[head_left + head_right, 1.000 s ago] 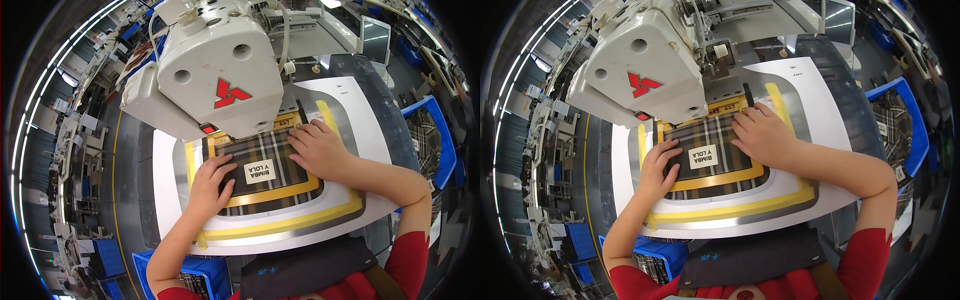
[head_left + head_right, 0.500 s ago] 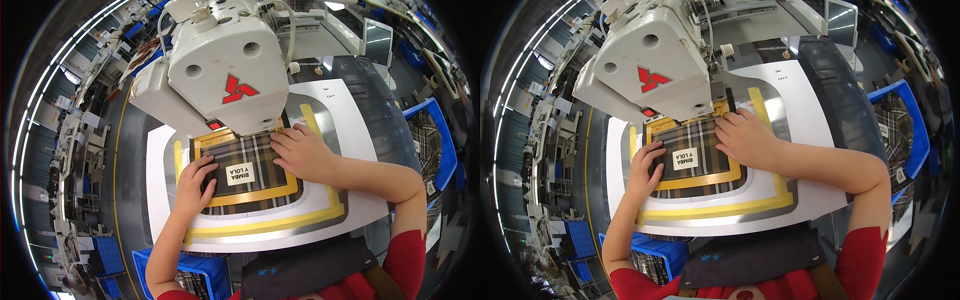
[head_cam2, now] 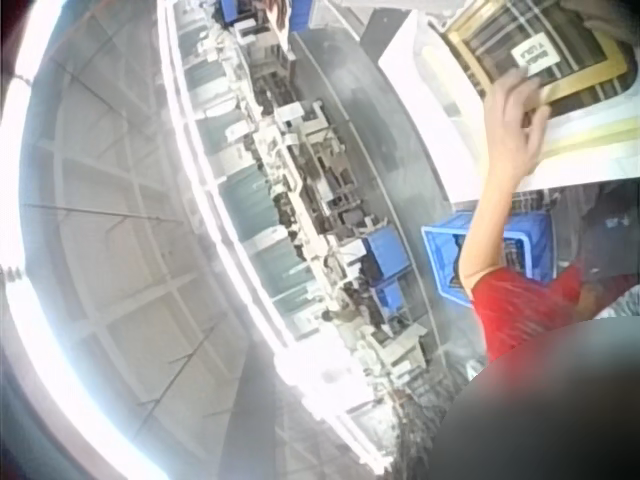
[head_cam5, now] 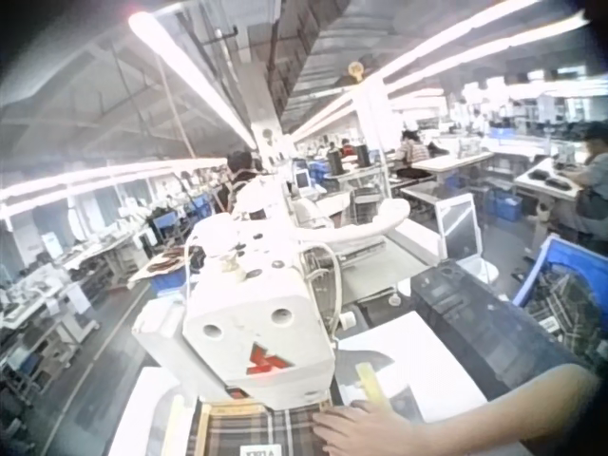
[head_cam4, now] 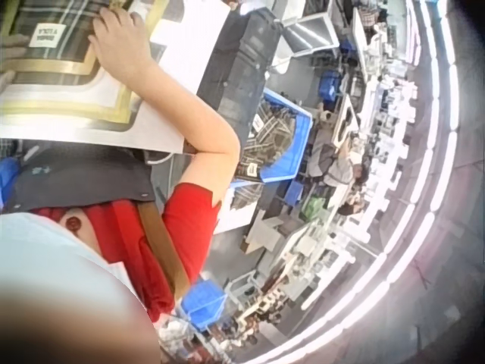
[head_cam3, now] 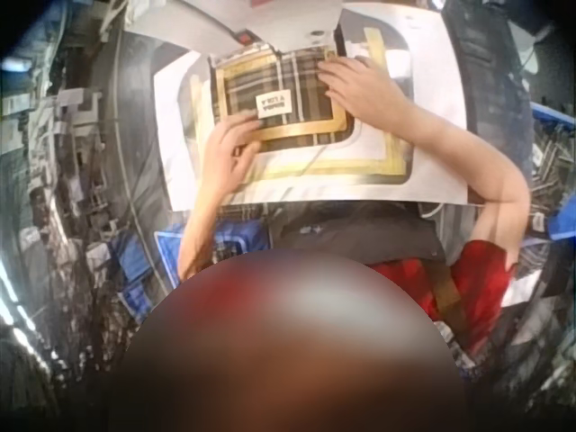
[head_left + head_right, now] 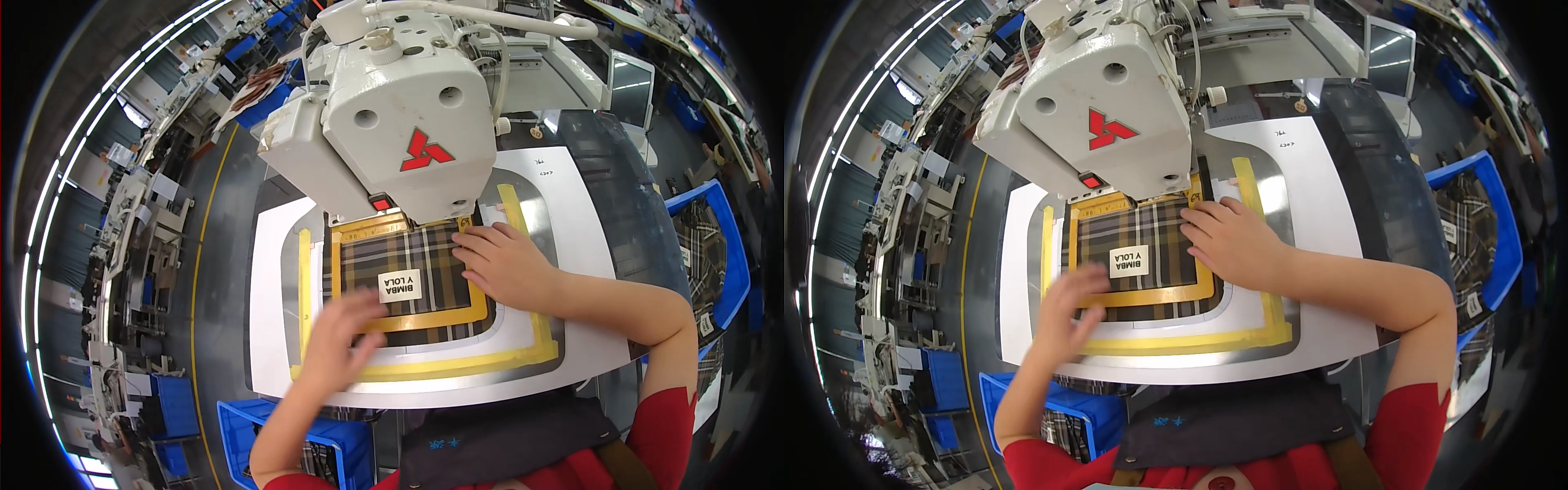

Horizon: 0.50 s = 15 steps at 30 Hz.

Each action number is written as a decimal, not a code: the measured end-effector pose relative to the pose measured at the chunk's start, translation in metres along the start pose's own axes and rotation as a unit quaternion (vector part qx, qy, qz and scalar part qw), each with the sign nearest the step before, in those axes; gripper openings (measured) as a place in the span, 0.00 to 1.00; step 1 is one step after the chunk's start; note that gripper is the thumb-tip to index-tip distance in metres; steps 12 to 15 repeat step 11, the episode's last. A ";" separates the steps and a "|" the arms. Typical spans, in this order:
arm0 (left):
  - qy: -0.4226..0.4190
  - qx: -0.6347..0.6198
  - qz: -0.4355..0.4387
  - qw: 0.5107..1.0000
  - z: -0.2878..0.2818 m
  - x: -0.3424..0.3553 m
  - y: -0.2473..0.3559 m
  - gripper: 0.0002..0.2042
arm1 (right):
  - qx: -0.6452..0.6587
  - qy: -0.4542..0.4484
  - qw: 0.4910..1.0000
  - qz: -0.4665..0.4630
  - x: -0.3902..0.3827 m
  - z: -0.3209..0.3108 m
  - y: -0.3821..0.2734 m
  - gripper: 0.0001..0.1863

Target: Operating an automated pattern stitching machine to attach labels to fabric panels.

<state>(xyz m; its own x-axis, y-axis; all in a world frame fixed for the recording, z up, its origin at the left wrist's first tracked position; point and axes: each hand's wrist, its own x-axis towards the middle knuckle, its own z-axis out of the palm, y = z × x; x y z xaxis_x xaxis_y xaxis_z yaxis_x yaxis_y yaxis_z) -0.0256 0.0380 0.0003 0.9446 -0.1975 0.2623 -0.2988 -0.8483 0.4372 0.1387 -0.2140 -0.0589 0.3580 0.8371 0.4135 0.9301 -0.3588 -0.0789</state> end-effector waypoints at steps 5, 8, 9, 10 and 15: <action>-0.321 -0.430 0.043 0.843 0.028 -0.062 0.062 0.08 | 0.059 0.035 0.998 -0.018 -0.002 -0.006 0.000 0.15; -0.305 -0.537 -0.224 0.754 0.097 -0.123 0.033 0.11 | 0.078 0.040 0.996 -0.005 0.001 -0.012 0.000 0.15; -0.296 -0.470 -0.261 0.790 0.110 -0.118 0.035 0.11 | 0.080 0.042 0.996 -0.001 -0.003 -0.015 0.000 0.15; -0.285 -0.398 -0.292 0.821 0.123 -0.107 0.039 0.12 | 0.079 0.046 0.996 0.006 -0.008 -0.020 0.000 0.15; -0.303 -0.403 -0.289 0.814 0.135 -0.157 0.034 0.12 | 0.079 0.038 0.996 0.023 -0.008 0.007 0.010 0.15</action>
